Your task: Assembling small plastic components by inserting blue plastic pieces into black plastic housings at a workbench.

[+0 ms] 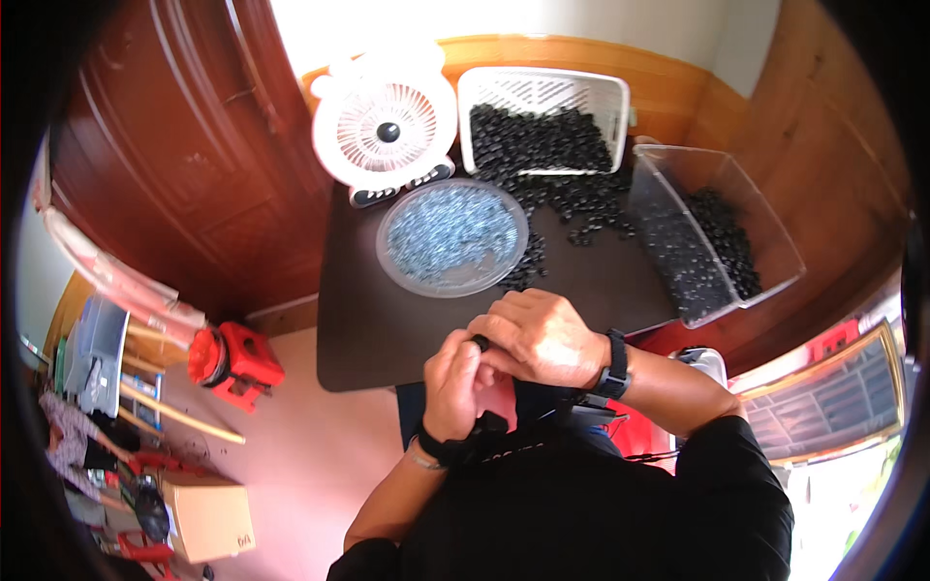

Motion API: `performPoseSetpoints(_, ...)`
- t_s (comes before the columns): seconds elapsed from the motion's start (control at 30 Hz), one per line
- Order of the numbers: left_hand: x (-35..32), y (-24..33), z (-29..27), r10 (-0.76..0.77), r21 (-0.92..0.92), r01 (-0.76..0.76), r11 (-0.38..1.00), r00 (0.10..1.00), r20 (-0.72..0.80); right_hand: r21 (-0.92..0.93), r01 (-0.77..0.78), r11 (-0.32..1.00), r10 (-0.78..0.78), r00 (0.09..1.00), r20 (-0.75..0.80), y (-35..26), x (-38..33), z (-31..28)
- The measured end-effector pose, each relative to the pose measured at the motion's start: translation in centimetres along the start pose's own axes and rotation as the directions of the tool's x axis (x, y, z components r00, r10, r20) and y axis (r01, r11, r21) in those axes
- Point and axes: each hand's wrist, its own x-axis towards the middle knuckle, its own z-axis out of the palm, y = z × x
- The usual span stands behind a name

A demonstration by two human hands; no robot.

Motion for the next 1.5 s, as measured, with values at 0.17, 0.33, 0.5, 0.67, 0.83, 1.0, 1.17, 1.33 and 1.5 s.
performPoseSetpoints(0.17, 0.1, 2.3, -2.9, 0.131, 0.204, -0.102, 0.974, 0.983, -0.132, -0.347, -0.184, 0.919, 0.135, 0.977, -0.162, 0.5, -0.1, -6.7)
performPoseSetpoints(0.33, 0.8, 1.8, -10.4, 0.207, 0.235, -0.138, 0.962, 0.931, -0.3, -0.663, -0.528, 0.53, 0.136, 0.825, -0.549, 4.7, -1.2, -16.0)
performPoseSetpoints(0.5, 1.5, -0.1, -13.5, 0.11, 0.187, -0.048, 0.981, 0.935, -0.338, -0.506, -0.49, 0.71, 0.271, 0.853, -0.445, 3.6, 0.1, -11.3)
performPoseSetpoints(0.67, 1.6, 0.5, -12.9, 0.024, 0.185, 0.019, 0.983, 0.974, -0.226, -0.272, -0.628, 0.73, 0.643, 0.765, -0.041, 6.0, -2.4, -3.1)
performPoseSetpoints(0.83, 1.9, 1.0, -12.4, 0.034, 0.19, 0.002, 0.982, 0.982, -0.186, -0.274, -0.646, 0.713, 0.677, 0.736, 0.028, 7.9, -4.4, 1.8)
performPoseSetpoints(1.0, 1.7, 0.7, -12.8, 0.031, 0.263, 0.024, 0.964, 0.978, -0.204, -0.3, -0.575, 0.761, 0.579, 0.811, -0.086, 9.6, -5.7, 3.6)
performPoseSetpoints(1.17, 1.9, 0.1, -12.8, 0.011, 0.223, 0.054, 0.973, 0.96, -0.281, -0.242, -0.585, 0.774, 0.574, 0.81, -0.122, 9.6, -6.5, 3.3)
performPoseSetpoints(1.33, 2.1, 0.1, -12.9, 0.039, 0.325, 0.095, 0.941, 0.923, -0.384, -0.019, -0.716, 0.698, 0.712, 0.696, -0.094, 9.5, -7.4, 0.7)
performPoseSetpoints(1.5, 2.6, 0.1, -13.1, 0.024, 0.362, 0.168, 0.917, 0.882, -0.471, 0.245, -0.752, 0.612, 0.786, 0.612, -0.087, 10.1, -10.6, -1.8)
